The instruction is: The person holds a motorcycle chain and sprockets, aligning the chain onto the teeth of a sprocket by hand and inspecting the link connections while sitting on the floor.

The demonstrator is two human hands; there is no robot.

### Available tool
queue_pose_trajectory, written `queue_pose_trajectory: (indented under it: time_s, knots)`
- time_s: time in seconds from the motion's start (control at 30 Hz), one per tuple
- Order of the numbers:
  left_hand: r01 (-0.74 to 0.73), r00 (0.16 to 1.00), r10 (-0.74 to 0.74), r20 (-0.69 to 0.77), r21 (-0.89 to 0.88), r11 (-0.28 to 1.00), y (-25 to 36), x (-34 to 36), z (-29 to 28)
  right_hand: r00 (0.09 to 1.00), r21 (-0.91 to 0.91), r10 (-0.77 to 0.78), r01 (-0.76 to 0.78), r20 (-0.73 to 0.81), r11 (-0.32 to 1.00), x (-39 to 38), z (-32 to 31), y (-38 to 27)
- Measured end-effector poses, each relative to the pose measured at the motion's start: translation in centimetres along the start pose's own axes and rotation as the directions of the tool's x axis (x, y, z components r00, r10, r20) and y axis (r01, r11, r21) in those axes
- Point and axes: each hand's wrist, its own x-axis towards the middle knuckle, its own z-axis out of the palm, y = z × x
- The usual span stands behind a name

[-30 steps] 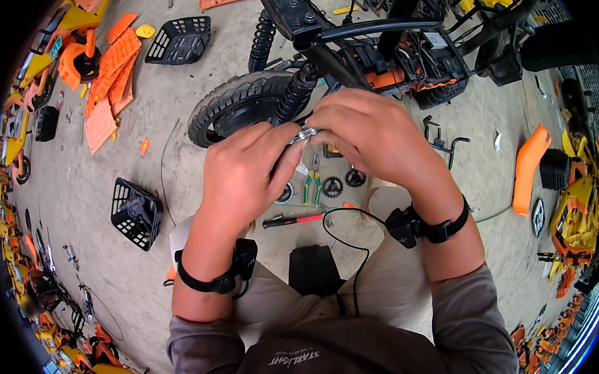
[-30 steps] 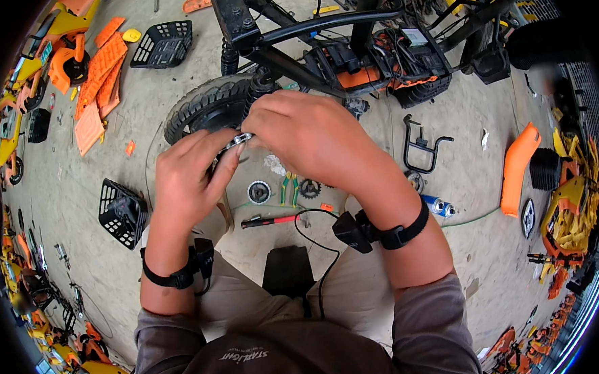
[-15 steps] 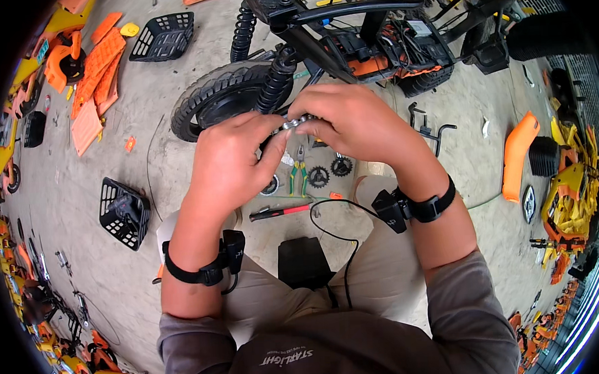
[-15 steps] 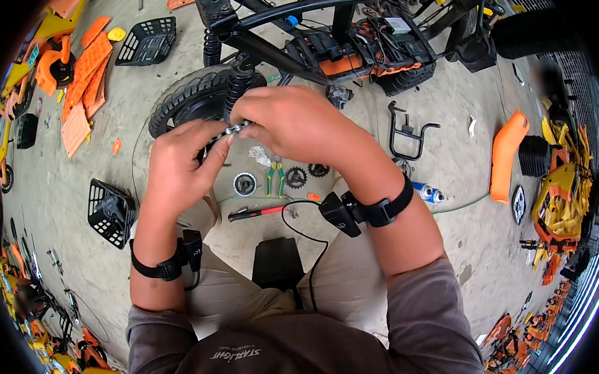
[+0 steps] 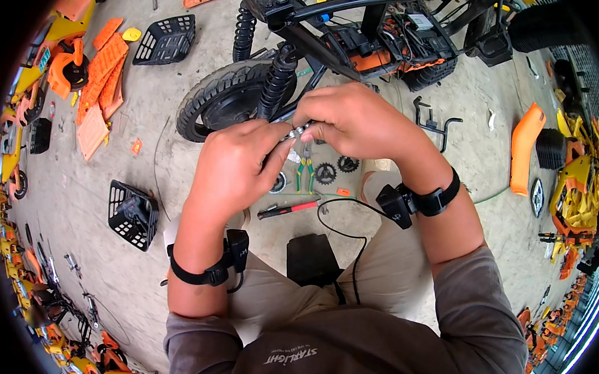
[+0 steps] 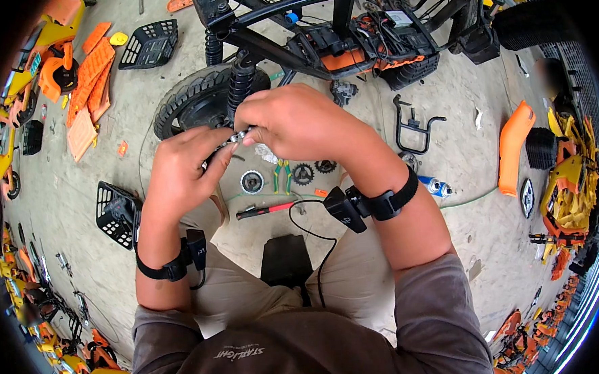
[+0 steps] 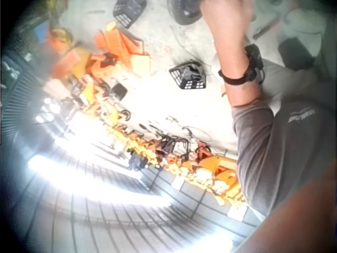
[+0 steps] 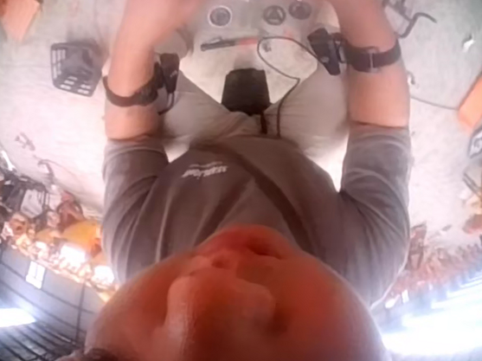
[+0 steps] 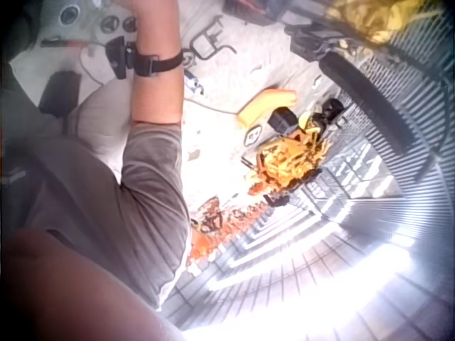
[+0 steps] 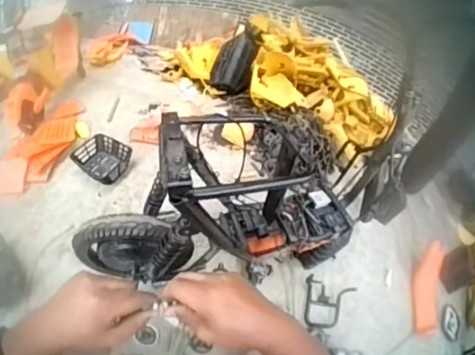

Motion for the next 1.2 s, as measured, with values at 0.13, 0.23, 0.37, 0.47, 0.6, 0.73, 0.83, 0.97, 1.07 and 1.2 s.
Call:
queue_pose_trajectory:
  time_s: [0.13,0.23,0.37,0.47,0.6,0.73,0.83,0.97,1.07,1.2]
  knots:
    - [-0.055,0.998,0.055,0.004,0.034,0.998,0.7,-0.1,-0.4,0.997,-0.035,-0.075,0.074,-0.011,0.997,0.0,-0.5,-0.5]
    - [-0.103,0.995,0.103,0.004,0.055,0.993,0.7,0.1,-0.4,0.99,-0.115,-0.141,0.138,-0.019,0.984,-0.1,-0.8,-0.7]
    - [-0.098,0.995,0.098,0.009,0.079,0.992,0.8,0.3,-1.1,0.994,-0.095,-0.106,0.105,-0.005,0.99,-0.1,-0.8,-1.6]
    - [-0.094,0.995,0.097,-0.033,0.093,0.991,0.4,0.4,-1.2,0.993,-0.084,-0.069,0.06,-0.1,0.995,-0.2,-0.6,-2.3]
    - [-0.087,0.989,0.097,-0.107,0.095,0.992,0.4,0.3,-1.2,0.992,-0.225,-0.075,0.05,-0.104,0.973,-0.3,-1.1,-2.9]
    - [0.06,0.973,-0.046,-0.226,0.055,0.997,0.8,0.2,0.1,0.985,-0.348,-0.088,0.031,-0.148,0.937,-0.2,-0.3,-2.2]
    - [0.113,0.945,-0.085,-0.317,0.071,0.991,0.7,0.0,0.7,0.943,-0.384,-0.179,0.061,-0.279,0.921,0.2,0.4,-2.1]
    - [0.176,0.945,-0.131,-0.3,0.128,0.976,1.0,0.1,0.6,0.925,-0.43,-0.179,0.018,-0.336,0.903,0.5,1.1,-2.2]
    - [0.221,0.935,-0.155,-0.318,0.183,0.958,0.7,0.1,1.1,0.933,-0.456,-0.162,-0.003,-0.322,0.89,0.9,1.4,-1.8]
    - [0.123,0.943,-0.068,-0.327,0.152,0.981,-0.2,0.7,0.7,0.952,-0.388,-0.106,-0.014,-0.287,0.922,1.1,0.9,-1.5]
